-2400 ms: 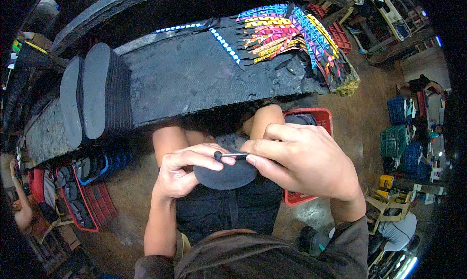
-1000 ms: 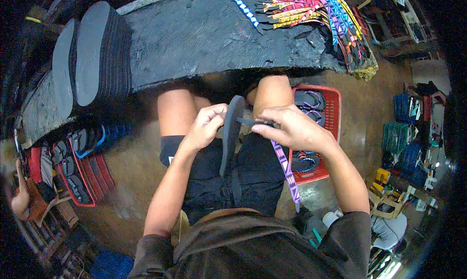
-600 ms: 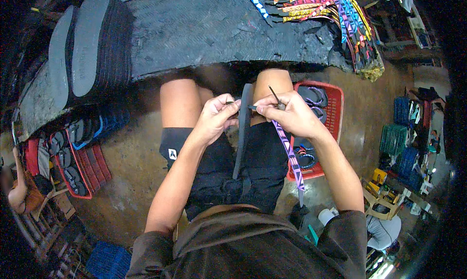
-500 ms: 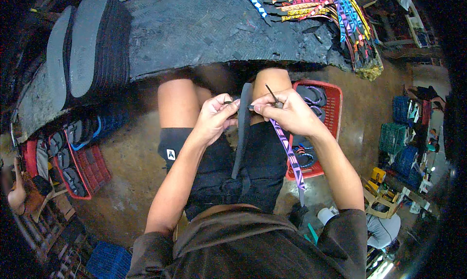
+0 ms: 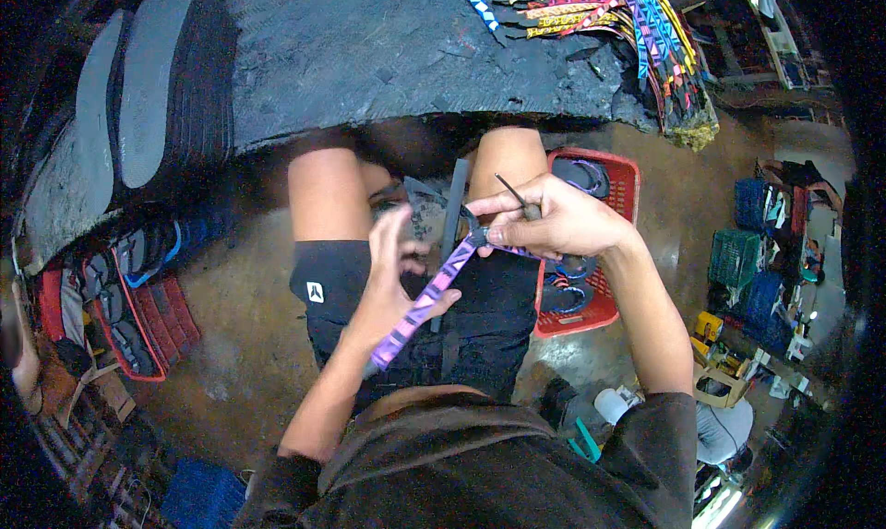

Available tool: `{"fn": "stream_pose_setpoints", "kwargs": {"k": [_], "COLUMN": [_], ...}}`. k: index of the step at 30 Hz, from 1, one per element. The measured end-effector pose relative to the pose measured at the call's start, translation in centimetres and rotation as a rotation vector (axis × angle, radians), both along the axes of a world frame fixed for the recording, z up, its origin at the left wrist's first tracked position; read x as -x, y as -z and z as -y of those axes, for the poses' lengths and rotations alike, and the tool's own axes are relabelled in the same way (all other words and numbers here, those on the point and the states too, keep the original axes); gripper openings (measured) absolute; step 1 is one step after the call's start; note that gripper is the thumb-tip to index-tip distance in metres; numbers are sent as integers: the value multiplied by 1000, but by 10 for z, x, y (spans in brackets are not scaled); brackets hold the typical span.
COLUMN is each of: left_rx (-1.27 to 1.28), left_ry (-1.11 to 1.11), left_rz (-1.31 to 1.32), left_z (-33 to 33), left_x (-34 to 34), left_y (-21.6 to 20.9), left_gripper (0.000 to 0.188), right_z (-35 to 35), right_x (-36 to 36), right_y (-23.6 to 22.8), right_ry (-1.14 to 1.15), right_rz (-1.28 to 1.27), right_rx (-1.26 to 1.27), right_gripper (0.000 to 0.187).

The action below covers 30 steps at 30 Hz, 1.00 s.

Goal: The person assembles flip-flops by threading straps through pre-punched holes in the soles and securing them with a small tool. The person places finished pairs into a red basket and continues assembling additional pairs with different strap colors.

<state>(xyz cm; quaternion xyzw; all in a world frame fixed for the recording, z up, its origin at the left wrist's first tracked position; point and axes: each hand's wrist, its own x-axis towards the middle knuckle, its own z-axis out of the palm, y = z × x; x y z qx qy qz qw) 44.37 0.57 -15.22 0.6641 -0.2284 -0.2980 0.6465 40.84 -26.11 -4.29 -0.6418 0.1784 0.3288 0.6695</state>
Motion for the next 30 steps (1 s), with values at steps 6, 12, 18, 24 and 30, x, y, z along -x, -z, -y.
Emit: {"fn": "stream_pose_setpoints", "kwargs": {"k": [6, 12, 18, 24, 30], "left_rx": [-360, 396, 486, 421, 459], "left_ry": [9, -176, -80, -371, -370], "left_rz": [75, -403, -795, -593, -476], "left_z": [2, 50, 55, 69, 69], "left_x": [-12, -64, -90, -92, -94], "left_y": [-2, -49, -73, -57, -56], "left_gripper": [21, 34, 39, 37, 46], "right_z": [-39, -40, -42, -46, -61], "right_x": [-5, -27, -43, -56, -66], "right_y": [-8, -32, -19, 3, 31], "right_ry": [5, 442, 632, 698, 795], "right_rz": [-83, 370, 463, 446, 486], "right_rx": [95, -159, 181, 136, 230], "right_gripper": [23, 16, 18, 18, 19]}}
